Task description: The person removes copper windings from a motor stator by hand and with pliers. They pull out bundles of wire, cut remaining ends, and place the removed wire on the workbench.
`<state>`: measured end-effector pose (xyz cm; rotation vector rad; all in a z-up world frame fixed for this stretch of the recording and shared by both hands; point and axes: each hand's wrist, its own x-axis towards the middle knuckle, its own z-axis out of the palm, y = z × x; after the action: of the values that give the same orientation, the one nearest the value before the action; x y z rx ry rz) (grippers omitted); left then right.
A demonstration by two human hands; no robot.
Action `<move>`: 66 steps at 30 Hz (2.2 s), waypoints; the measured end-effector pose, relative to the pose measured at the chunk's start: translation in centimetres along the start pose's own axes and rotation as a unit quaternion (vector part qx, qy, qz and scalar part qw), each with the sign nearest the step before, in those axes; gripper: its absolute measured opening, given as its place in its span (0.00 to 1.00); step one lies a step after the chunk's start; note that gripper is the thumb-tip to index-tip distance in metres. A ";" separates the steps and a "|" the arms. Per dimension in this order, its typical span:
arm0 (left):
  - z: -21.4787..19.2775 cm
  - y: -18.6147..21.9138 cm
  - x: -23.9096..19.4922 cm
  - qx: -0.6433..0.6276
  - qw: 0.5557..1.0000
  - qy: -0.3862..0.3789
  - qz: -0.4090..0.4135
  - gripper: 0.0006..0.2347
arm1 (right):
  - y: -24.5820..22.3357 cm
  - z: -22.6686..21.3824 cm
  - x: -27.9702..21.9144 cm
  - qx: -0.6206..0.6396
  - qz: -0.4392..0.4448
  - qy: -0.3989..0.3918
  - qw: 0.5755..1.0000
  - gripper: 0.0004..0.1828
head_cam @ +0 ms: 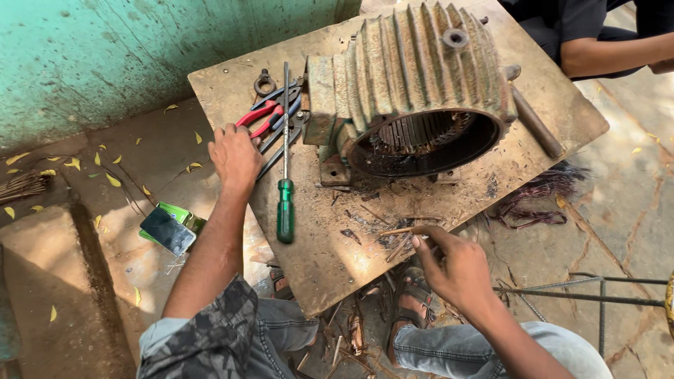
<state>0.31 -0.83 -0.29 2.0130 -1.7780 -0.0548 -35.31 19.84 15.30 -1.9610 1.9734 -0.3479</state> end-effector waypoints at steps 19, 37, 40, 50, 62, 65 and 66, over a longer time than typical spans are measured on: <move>-20.4 1.9 -7.7 -0.135 0.968 -0.149 -0.149 0.14 | -0.2 3.2 -1.3 0.203 -0.002 -0.183 0.962 0.15; -14.5 15.9 -15.5 -0.297 0.852 -0.424 0.084 0.16 | 1.8 3.5 -2.2 0.696 0.163 -0.117 0.690 0.25; -15.9 18.1 -11.0 -0.209 0.948 -0.216 0.105 0.09 | 3.7 0.5 -0.9 0.722 0.156 -0.129 0.661 0.23; -8.1 17.4 -2.0 -0.244 0.939 0.189 0.150 0.26 | 5.6 -1.1 4.1 0.716 0.236 -0.202 0.625 0.45; -6.2 17.1 -1.8 -0.282 0.933 0.165 0.154 0.22 | 7.6 1.2 5.8 0.815 0.238 -0.202 0.488 0.32; -6.6 17.6 -1.3 -0.278 0.933 0.166 0.158 0.21 | 6.4 0.6 1.4 0.807 0.258 -0.189 0.497 0.38; -6.8 17.7 -0.9 -0.279 0.932 0.165 0.160 0.21 | 6.3 0.6 0.6 0.792 0.264 -0.183 0.519 0.43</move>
<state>-14.15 0.88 11.83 1.2394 -1.6171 -0.0996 -40.85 19.39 12.21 -0.1374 0.8923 -0.9510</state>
